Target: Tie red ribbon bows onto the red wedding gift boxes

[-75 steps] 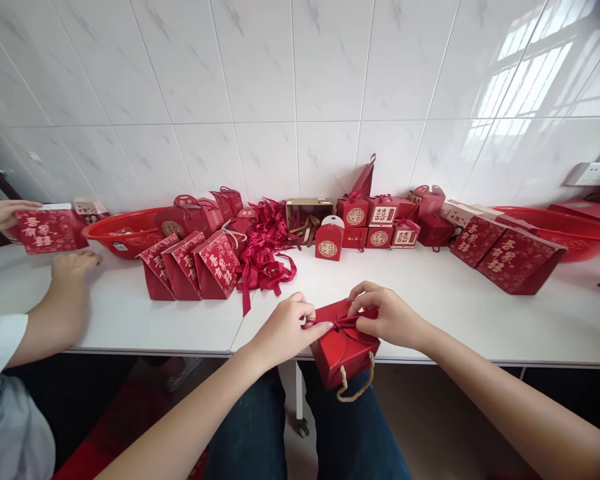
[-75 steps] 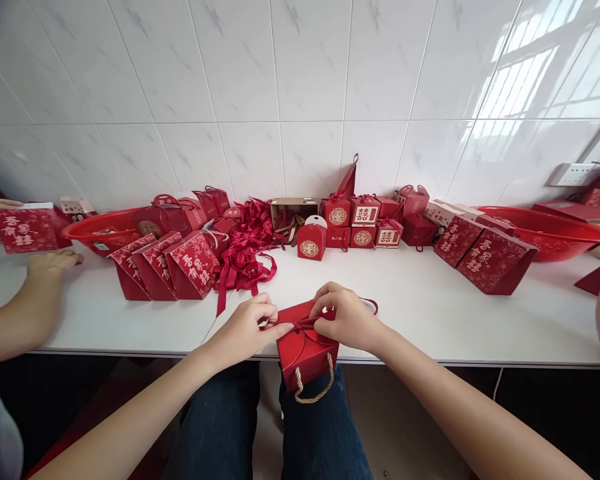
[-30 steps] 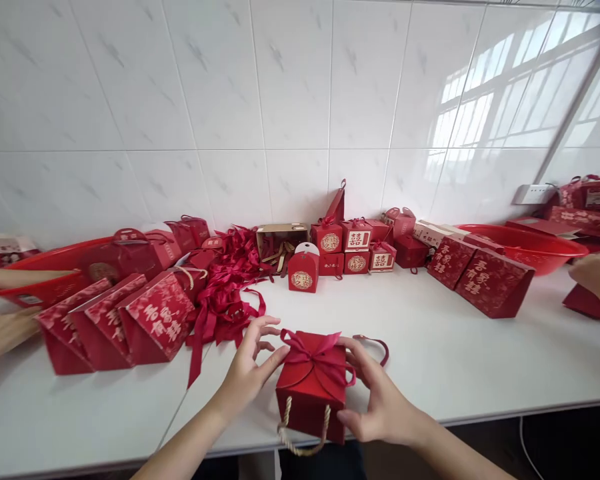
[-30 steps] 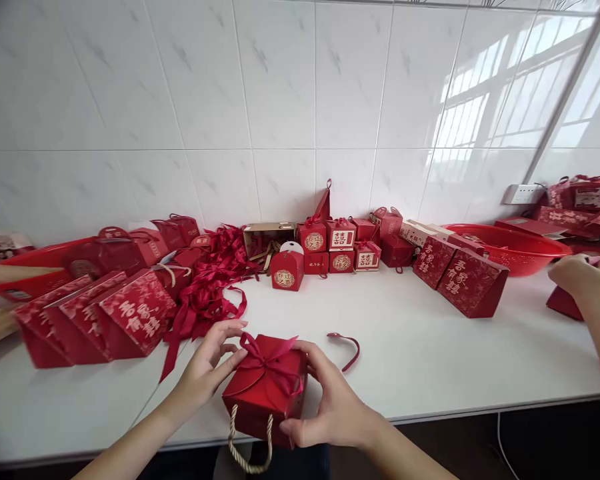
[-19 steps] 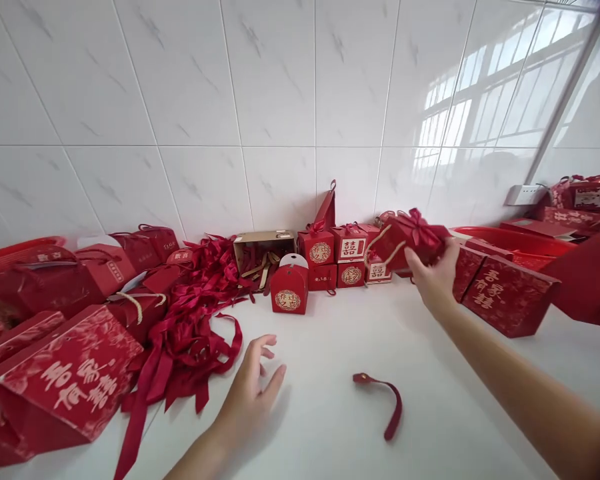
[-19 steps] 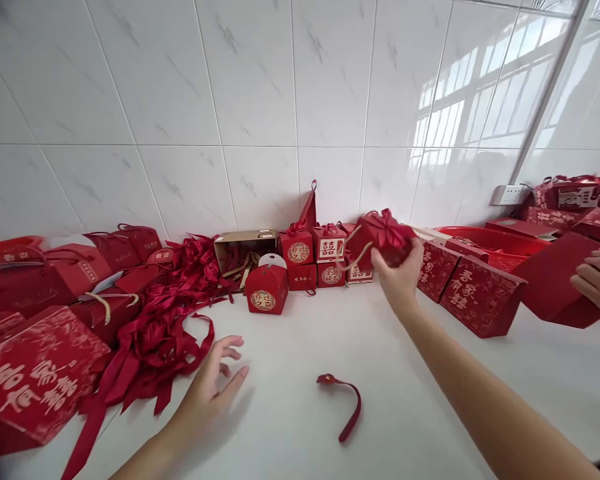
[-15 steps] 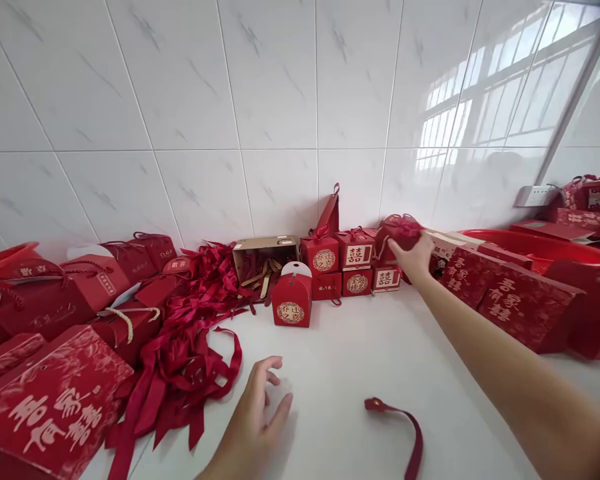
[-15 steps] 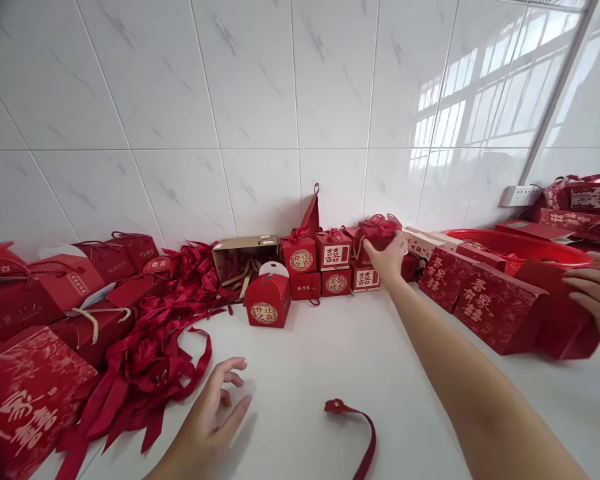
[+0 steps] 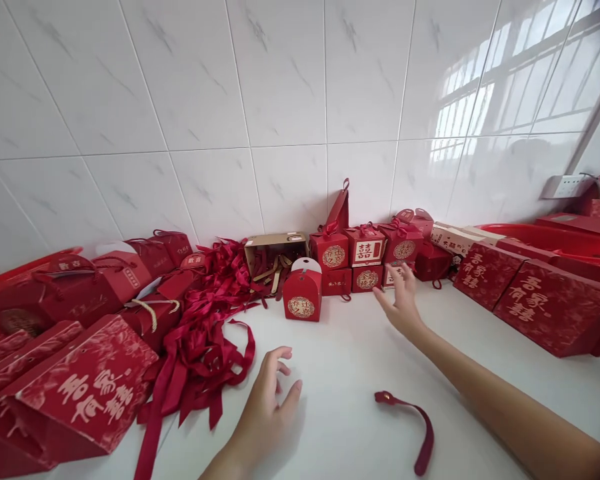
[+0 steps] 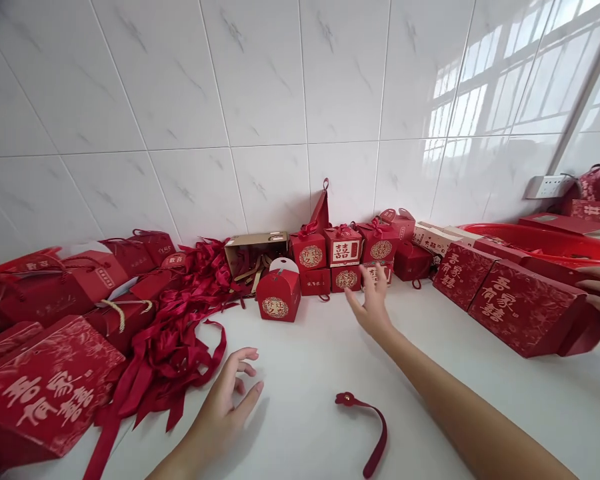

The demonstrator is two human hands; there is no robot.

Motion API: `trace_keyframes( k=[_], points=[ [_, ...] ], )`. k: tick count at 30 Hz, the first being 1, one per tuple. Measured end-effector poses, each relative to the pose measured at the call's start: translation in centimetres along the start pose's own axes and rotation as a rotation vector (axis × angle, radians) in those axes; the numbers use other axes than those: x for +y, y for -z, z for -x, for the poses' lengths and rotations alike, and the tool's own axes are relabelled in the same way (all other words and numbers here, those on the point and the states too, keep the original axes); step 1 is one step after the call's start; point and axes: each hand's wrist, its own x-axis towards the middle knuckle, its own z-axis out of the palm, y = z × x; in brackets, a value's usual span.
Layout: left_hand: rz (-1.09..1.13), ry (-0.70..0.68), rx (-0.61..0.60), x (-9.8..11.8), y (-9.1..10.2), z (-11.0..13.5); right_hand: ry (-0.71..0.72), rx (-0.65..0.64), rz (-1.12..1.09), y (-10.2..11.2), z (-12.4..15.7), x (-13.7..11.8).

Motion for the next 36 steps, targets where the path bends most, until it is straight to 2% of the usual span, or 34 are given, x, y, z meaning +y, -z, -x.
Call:
trace_keyframes(
  k=[3,5,7,10,12,14,17,18,20,22,24,25,27,29,33,36],
  points=[
    [0.077,-0.005,0.034,0.2,0.2,-0.3,0.113,-0.14,-0.071,-1.2,1.0,-4.4],
    [0.186,0.011,0.078,-0.1,0.4,-0.7,0.102,-0.245,-0.14,-2.8,0.8,-7.5],
    [0.292,0.03,0.134,-0.4,0.5,-1.0,-0.016,-0.33,-0.183,-4.9,0.3,-10.3],
    [0.307,-0.014,0.197,-0.9,0.6,-1.2,-0.18,-0.37,-0.189,-7.5,0.2,-13.6],
    [0.248,-0.079,0.231,-1.0,0.6,-1.1,-0.226,-0.4,-0.195,-8.0,1.1,-15.4],
    [0.188,-0.124,0.267,-1.0,0.7,-0.9,-0.251,-0.435,-0.216,-6.8,3.0,-16.8],
    [0.128,-0.151,0.304,-1.0,1.0,-0.7,-0.219,-0.478,-0.223,-2.4,7.8,-16.9],
    [0.117,-0.161,0.306,-1.1,1.1,-0.7,-0.148,-0.49,-0.166,-0.4,9.9,-16.4],
    [0.111,-0.185,0.292,-1.2,1.2,-0.7,-0.03,-0.527,0.03,3.8,14.1,-14.3],
    [0.125,-0.194,0.268,-1.4,1.1,-0.8,0.005,-0.496,0.226,7.4,18.2,-11.7],
    [0.149,-0.184,0.255,-1.6,0.9,-1.0,0.026,-0.448,0.386,9.9,21.3,-9.4],
    [0.16,-0.178,0.253,-1.8,0.8,-1.1,0.028,-0.487,0.452,10.6,22.4,-8.7],
    [0.184,-0.165,0.257,-2.0,0.6,-1.4,0.015,-0.569,0.554,10.9,23.3,-8.4],
    [0.208,-0.153,0.267,-2.3,0.5,-1.6,-0.017,-0.673,0.613,9.9,22.9,-9.3],
    [0.252,-0.125,0.301,-2.4,0.5,-1.7,-0.022,-0.838,0.636,6.1,19.7,-12.2],
    [0.29,-0.093,0.345,-2.6,0.8,-2.0,0.1,-0.92,0.534,3.5,17.7,-13.8]
  ],
)
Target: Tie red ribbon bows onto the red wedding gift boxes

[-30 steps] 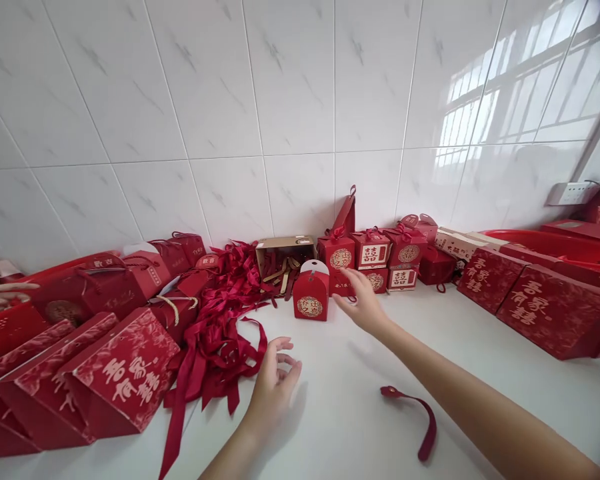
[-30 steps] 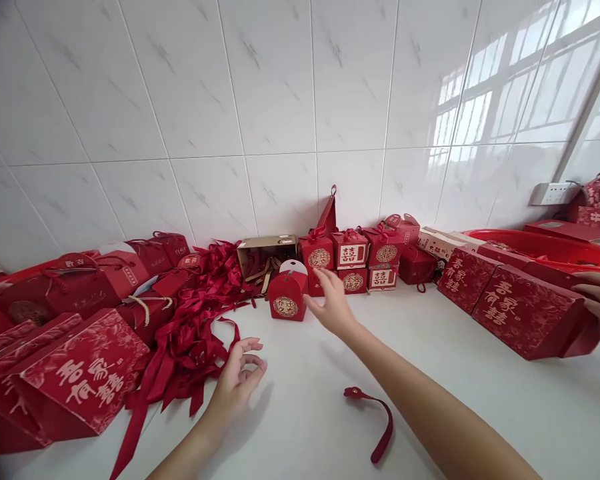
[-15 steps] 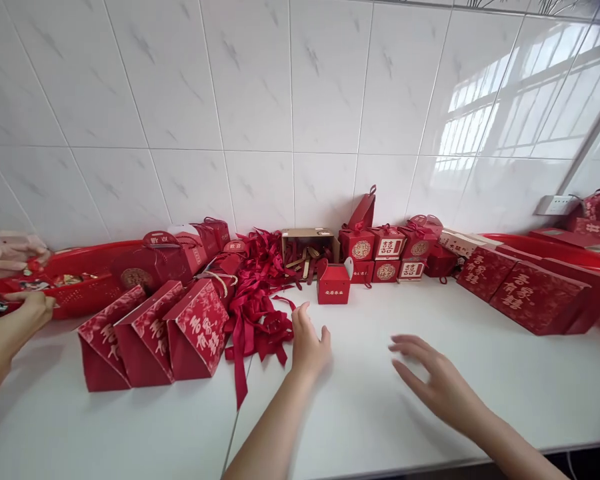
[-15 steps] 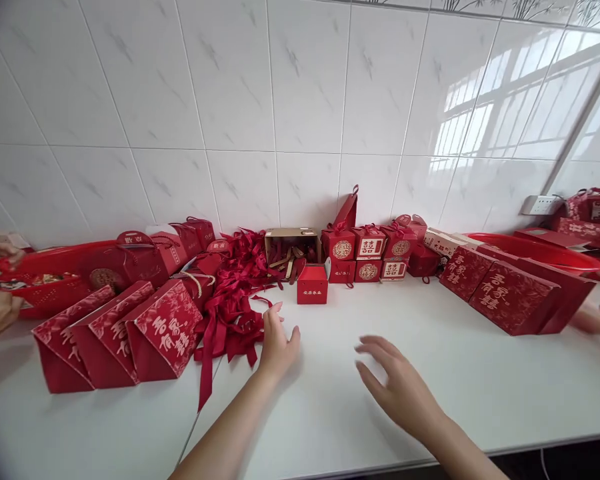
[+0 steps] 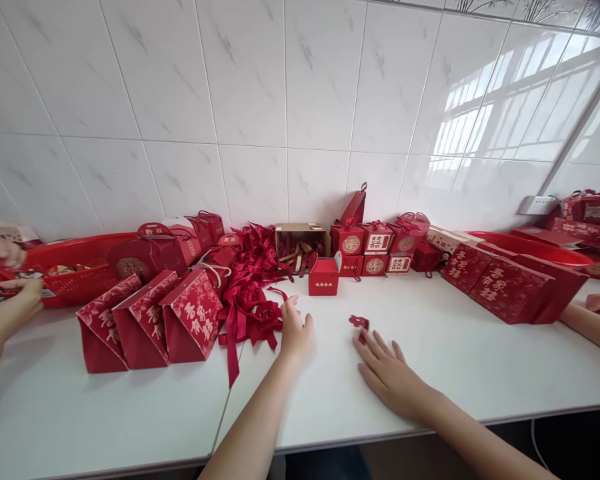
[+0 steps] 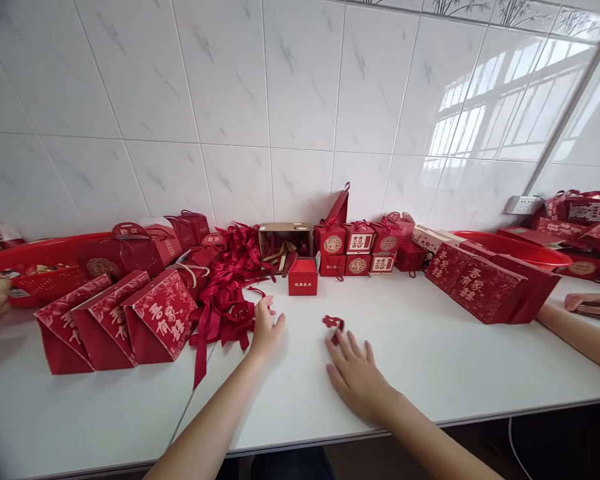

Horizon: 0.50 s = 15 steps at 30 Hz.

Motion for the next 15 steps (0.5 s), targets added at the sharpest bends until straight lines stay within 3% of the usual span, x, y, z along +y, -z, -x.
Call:
trace_keyframes(
  k=[4,6,8,10,13,14,15],
  points=[
    [0.054,0.083,0.089,-0.4,0.2,-0.7,0.265,0.063,-0.165,1.4,-1.3,-1.9],
    [0.083,0.124,0.118,-0.6,0.2,-0.9,0.383,0.025,-0.303,3.0,-0.7,-2.8],
    [0.106,0.16,0.135,-0.8,0.1,-1.0,0.507,-0.128,-0.474,5.2,0.4,-3.8],
    [0.125,0.189,0.147,-0.8,0.0,-1.1,0.587,-0.367,-0.65,7.5,1.2,-4.7],
    [0.144,0.213,0.163,-0.7,-0.1,-1.0,0.654,-0.697,-0.812,10.1,0.2,-5.6],
    [0.147,0.216,0.168,-0.6,-0.1,-1.0,0.671,-0.739,-0.836,10.7,-1.1,-5.8],
    [0.149,0.22,0.172,-0.6,-0.2,-1.0,0.677,-0.702,-0.846,11.1,-2.8,-5.9]
  ],
)
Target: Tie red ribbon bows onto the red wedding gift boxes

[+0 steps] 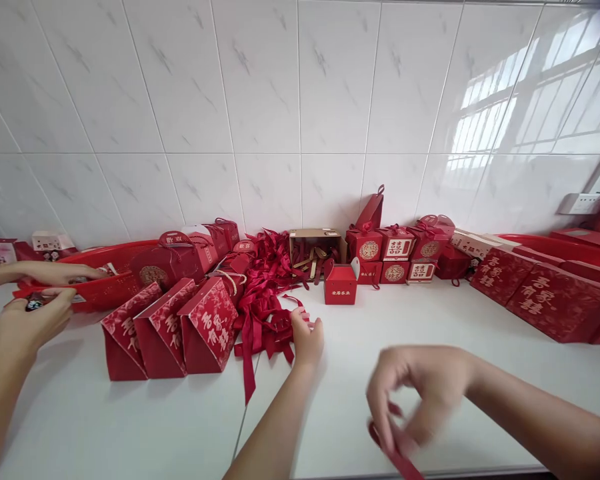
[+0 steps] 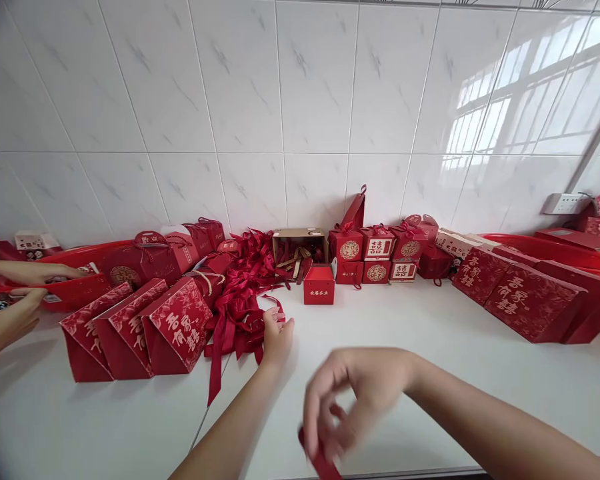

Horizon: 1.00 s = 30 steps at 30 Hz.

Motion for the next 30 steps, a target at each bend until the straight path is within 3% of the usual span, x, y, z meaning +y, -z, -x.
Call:
trace_keyframes(
  k=[2,4,5,7,10,15,18,25,30],
  points=[
    [0.001,0.004,0.005,0.0,0.0,0.1,0.039,0.292,0.116,3.6,-2.5,0.8],
    [-0.003,0.006,0.008,0.0,-0.1,0.2,0.06,1.022,0.351,7.4,-5.0,2.2],
    [-0.006,0.006,0.009,0.0,-0.1,0.3,0.046,1.207,0.391,9.1,-6.1,3.1],
    [-0.018,0.006,0.009,0.1,0.0,0.4,0.019,1.412,0.438,11.5,-7.6,5.0],
    [-0.038,0.003,0.002,0.4,0.0,0.5,-0.021,1.521,0.493,12.0,-8.7,8.5],
    [-0.063,-0.01,-0.014,0.6,0.0,0.4,-0.155,1.556,0.728,9.5,-9.2,15.4],
    [-0.081,-0.018,-0.026,0.6,0.1,0.3,-0.194,1.574,0.707,9.3,-9.1,17.9],
    [-0.11,-0.046,-0.022,0.3,0.1,0.2,-0.004,1.471,0.552,10.0,-8.5,18.8],
    [-0.111,-0.068,-0.022,-0.4,0.1,0.0,0.095,1.483,0.537,9.3,-7.8,18.2]
  ],
)
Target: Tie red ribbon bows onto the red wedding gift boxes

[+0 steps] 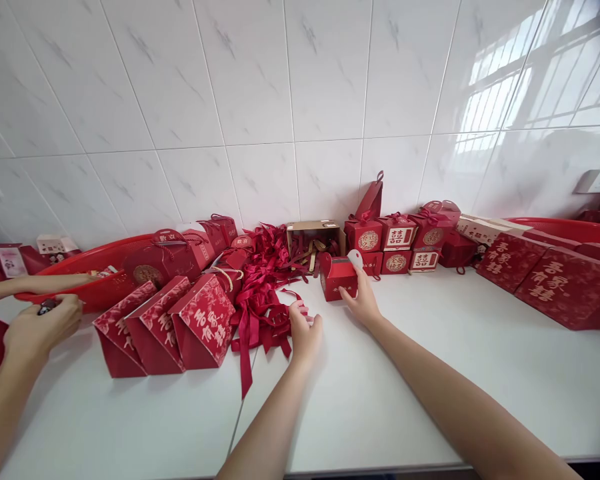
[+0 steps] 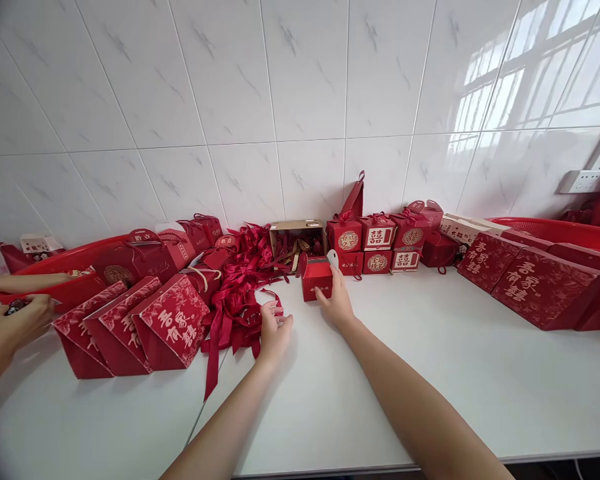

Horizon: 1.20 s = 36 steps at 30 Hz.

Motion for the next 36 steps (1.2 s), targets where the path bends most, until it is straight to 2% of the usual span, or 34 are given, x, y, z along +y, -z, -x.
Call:
trace_keyframes(
  k=[5,12,15,17,19,21,23,26,30,36],
  points=[
    [0.019,-0.086,-0.074,0.1,0.0,0.4,0.005,0.02,-0.029,1.2,0.7,-1.3],
    [0.096,-0.168,-0.155,1.5,0.3,1.8,0.026,0.016,0.009,2.9,3.3,-4.2],
    [0.157,-0.169,-0.168,2.1,0.6,1.9,0.07,-0.009,0.028,3.8,4.7,-5.8],
    [0.197,-0.14,-0.16,2.4,0.8,1.8,0.086,0.019,0.037,4.1,5.4,-6.4],
    [0.232,-0.086,-0.147,2.4,1.1,1.5,0.018,0.096,-0.046,4.3,5.6,-6.4],
    [0.259,-0.024,-0.132,2.2,1.4,1.1,-0.119,0.171,-0.192,4.4,5.4,-5.7],
    [0.281,0.024,-0.123,2.0,1.6,0.8,-0.251,0.193,-0.32,4.4,4.8,-4.7],
    [0.308,0.052,-0.134,2.0,1.7,0.6,-0.362,0.119,-0.45,4.3,4.0,-3.5],
    [0.36,0.056,-0.196,2.8,1.7,1.3,-0.487,-0.02,-0.642,4.1,3.5,-3.3],
    [0.424,0.13,-0.251,3.4,1.6,1.9,-0.626,-0.074,-0.811,4.1,3.6,-4.3]
  ],
)
